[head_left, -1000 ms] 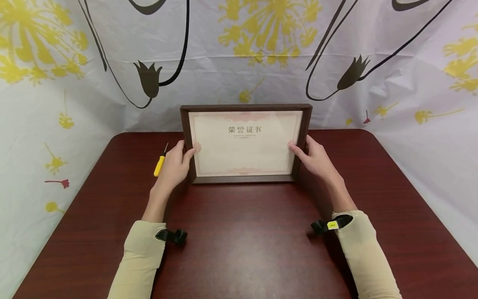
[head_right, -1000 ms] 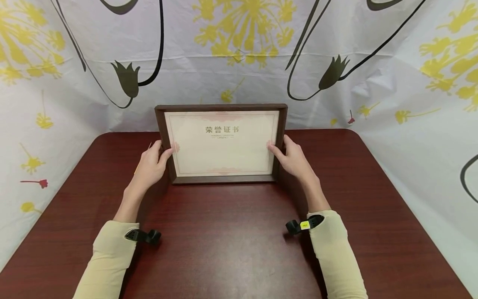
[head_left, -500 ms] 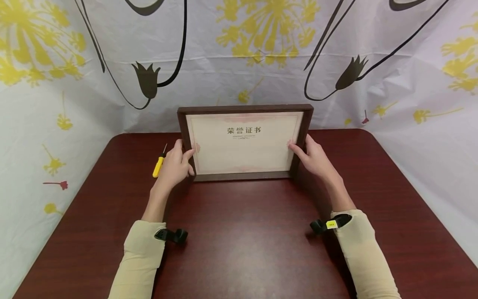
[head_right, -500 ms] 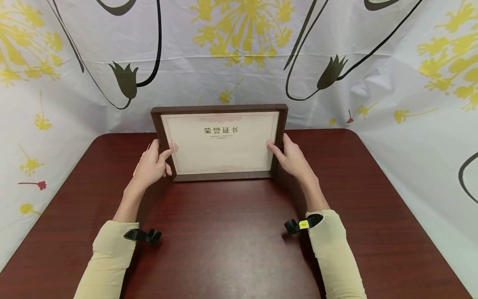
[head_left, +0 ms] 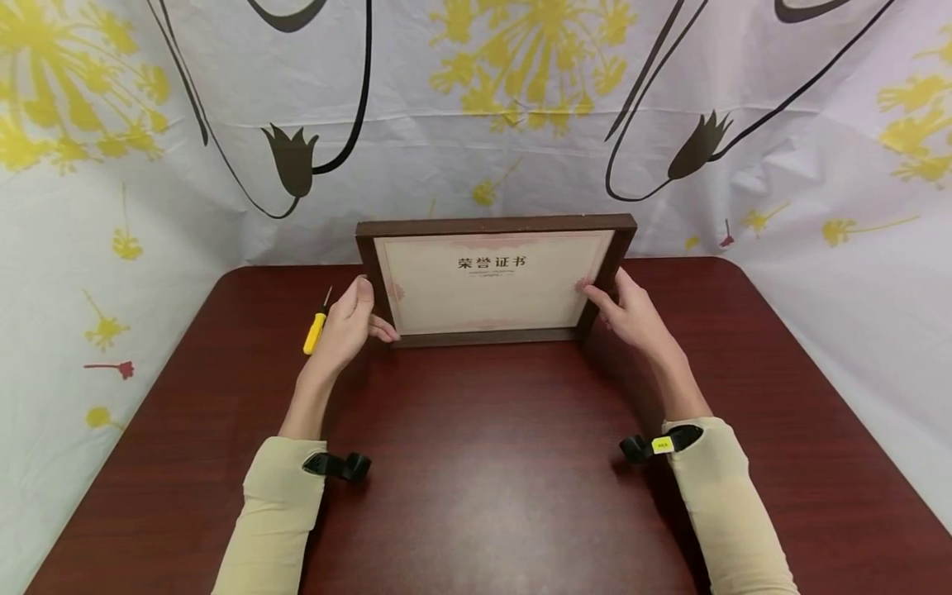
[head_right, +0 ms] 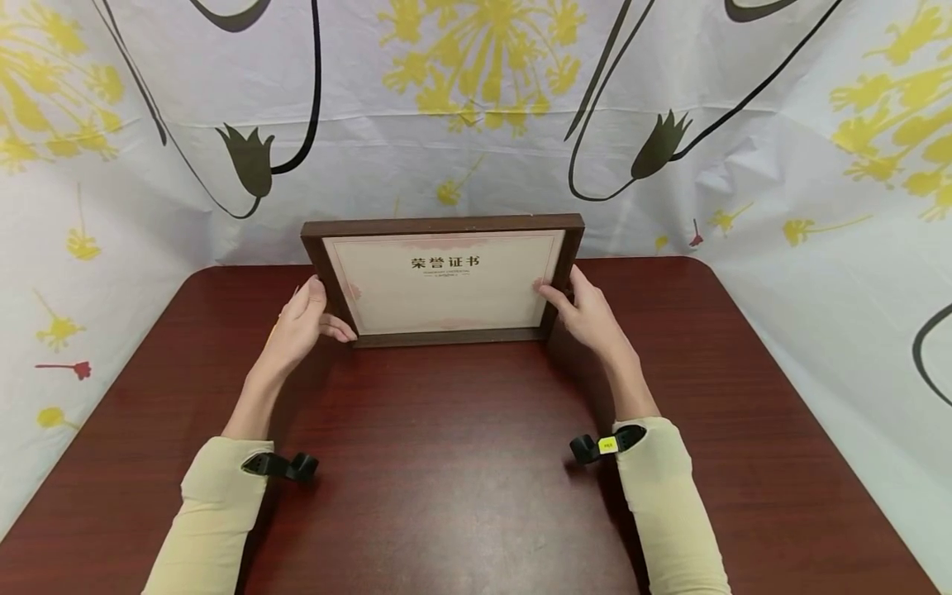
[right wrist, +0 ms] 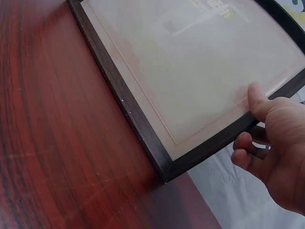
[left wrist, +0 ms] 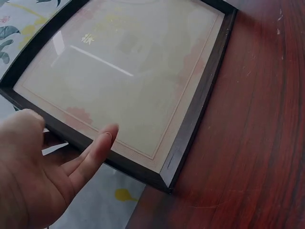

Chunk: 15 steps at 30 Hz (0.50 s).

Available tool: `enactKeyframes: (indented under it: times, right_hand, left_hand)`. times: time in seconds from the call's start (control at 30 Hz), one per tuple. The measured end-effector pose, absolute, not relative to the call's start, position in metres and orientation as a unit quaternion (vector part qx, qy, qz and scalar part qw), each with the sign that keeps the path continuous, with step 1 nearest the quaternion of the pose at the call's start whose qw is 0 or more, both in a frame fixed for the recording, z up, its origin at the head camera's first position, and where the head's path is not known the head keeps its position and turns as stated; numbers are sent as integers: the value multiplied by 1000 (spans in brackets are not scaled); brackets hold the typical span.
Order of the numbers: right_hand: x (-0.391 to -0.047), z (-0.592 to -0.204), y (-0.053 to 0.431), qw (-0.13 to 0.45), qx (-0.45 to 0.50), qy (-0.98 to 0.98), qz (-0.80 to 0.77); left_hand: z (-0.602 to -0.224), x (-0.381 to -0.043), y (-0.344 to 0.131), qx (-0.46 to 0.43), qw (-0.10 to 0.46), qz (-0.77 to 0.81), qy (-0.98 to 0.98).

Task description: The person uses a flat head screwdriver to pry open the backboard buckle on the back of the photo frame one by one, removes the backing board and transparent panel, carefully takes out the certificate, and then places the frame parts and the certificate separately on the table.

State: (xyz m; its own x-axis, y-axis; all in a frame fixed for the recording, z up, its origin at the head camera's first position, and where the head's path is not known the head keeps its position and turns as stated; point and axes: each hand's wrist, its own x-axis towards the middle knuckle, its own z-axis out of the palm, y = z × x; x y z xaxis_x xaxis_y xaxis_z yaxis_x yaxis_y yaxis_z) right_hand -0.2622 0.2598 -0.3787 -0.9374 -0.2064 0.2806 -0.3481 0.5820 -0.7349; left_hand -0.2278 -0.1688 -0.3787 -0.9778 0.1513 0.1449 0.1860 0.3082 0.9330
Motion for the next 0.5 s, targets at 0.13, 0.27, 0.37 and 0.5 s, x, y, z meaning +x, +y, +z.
enactKeyframes:
  times: [0.13, 0.27, 0.37, 0.5]
  right_hand:
    - [-254, -368, 262, 55, 188, -864, 464]
    - [-255, -373, 269, 36, 198, -837, 508]
    - [-258, -382, 275, 25, 208, -810, 548]
    - [-255, -384, 277, 3, 221, -784, 580]
  left_hand:
    - [-378, -227, -166, -84, 22, -592, -801]
    - [-379, -226, -164, -71, 33, -600, -796]
    - [-379, -224, -164, -65, 34, -603, -795]
    - [-379, -222, -163, -59, 20, -604, -795]
